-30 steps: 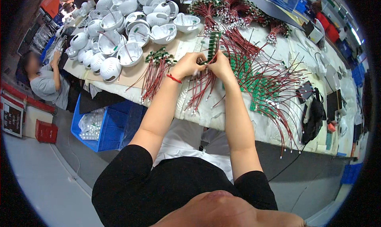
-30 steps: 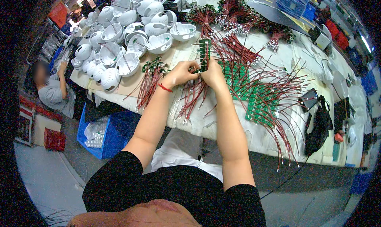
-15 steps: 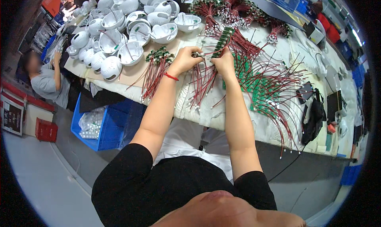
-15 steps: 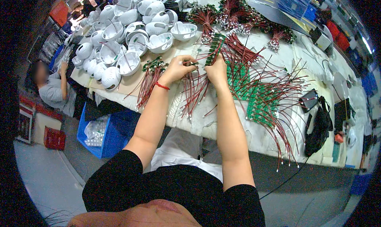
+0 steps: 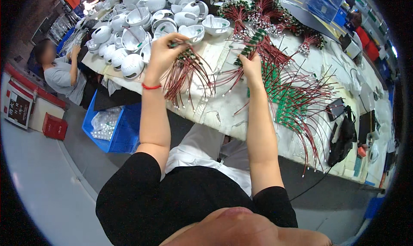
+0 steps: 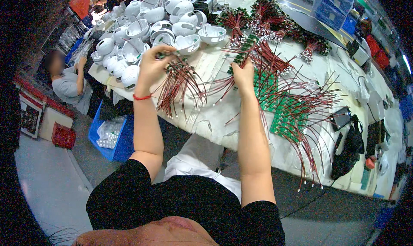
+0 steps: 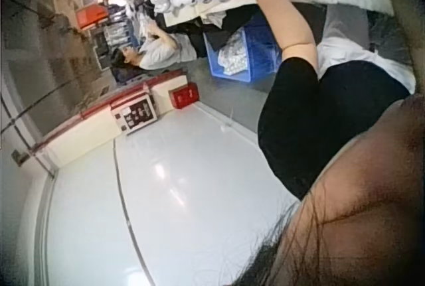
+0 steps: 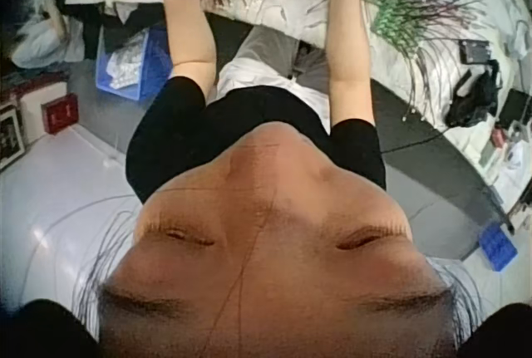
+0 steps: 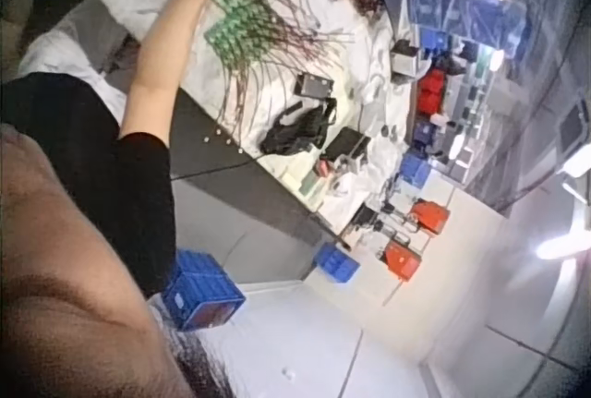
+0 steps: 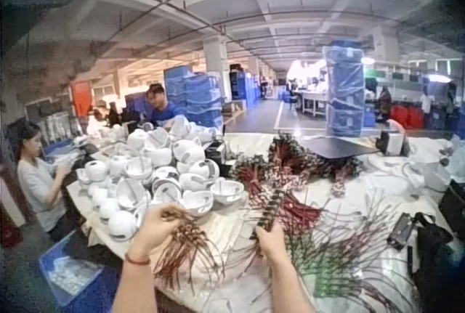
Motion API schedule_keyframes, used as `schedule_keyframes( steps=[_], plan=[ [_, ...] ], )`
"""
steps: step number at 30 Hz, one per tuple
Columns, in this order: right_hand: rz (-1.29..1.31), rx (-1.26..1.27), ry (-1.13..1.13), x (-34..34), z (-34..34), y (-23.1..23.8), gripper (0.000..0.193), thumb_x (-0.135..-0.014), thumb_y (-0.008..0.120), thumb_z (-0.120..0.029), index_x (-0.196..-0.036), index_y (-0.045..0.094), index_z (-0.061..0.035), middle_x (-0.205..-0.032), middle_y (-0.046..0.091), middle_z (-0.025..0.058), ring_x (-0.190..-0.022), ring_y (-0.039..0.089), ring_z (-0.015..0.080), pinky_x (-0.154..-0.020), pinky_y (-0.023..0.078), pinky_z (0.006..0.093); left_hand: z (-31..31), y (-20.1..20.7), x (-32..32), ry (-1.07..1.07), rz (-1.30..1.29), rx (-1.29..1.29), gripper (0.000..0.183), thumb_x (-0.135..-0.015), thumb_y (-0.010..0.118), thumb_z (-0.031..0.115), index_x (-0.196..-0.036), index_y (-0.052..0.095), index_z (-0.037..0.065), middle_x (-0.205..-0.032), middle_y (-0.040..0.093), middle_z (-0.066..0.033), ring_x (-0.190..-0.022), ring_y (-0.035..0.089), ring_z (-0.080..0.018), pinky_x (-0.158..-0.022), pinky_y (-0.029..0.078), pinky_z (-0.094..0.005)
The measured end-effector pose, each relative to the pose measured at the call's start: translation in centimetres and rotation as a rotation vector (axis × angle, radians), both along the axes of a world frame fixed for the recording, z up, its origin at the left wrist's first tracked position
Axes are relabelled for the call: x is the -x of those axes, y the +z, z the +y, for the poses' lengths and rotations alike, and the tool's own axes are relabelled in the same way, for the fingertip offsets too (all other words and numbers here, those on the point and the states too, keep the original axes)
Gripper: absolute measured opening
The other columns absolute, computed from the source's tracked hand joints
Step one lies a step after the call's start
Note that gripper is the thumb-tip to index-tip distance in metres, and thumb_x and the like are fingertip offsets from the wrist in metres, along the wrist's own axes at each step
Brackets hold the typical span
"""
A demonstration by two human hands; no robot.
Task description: The person assembles artificial decorative plants by inserting red wire stems into green circuit boards. They pick up bundles of stems, align them, and push them into the board slots. The person also handles small white beads and green leafy components, attaching them to the stems or boards.
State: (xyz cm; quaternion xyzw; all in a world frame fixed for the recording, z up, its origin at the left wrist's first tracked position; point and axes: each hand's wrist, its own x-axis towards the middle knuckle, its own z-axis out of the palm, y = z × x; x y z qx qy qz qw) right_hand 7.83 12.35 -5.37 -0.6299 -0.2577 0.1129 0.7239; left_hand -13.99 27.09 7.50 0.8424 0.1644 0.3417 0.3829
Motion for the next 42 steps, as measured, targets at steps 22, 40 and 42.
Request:
schedule_keyframes(
  steps=[22, 40, 42],
  plan=[
    [-0.071, 0.129, -0.137, 0.3, -1.0, 1.0, 0.039, -0.071, 0.065, -0.007, -0.107, 0.053, 0.0031, -0.094, 0.064, 0.0173, -0.086, 0.062, 0.0285, -0.079, 0.047, 0.0354, 10.8, -1.7, 3.3, -0.181, 0.081, 0.435, 0.018, -0.077, 0.066, 0.008, -0.095, 0.064, 0.009, -0.078, 0.061, 0.0038, -0.055, 0.044, -0.0008, -0.047, 0.03, -0.0164],
    [-0.055, -0.064, 0.247, 2.4, 0.4, 1.1, 0.024, -0.079, 0.064, -0.009, -0.1, 0.056, 0.0011, -0.091, 0.062, 0.0043, -0.081, 0.056, 0.0142, -0.076, 0.045, 0.0294, 9.7, -0.6, 3.3, -0.118, -0.122, 0.361, 0.016, -0.081, 0.066, 0.009, -0.097, 0.066, 0.007, -0.08, 0.064, 0.0021, -0.06, 0.05, -0.0002, -0.049, 0.033, -0.0151],
    [-0.083, -0.113, 0.358, 5.3, -0.4, 3.7, 0.018, -0.08, 0.066, -0.012, -0.092, 0.056, -0.0017, -0.081, 0.058, -0.0006, -0.074, 0.05, 0.0085, -0.066, 0.042, 0.0252, 7.6, -2.0, 1.9, -0.187, -0.255, 0.525, 0.016, -0.082, 0.067, 0.009, -0.097, 0.065, 0.007, -0.081, 0.064, 0.0018, -0.061, 0.05, -0.0002, -0.049, 0.034, -0.0143]
  ],
)
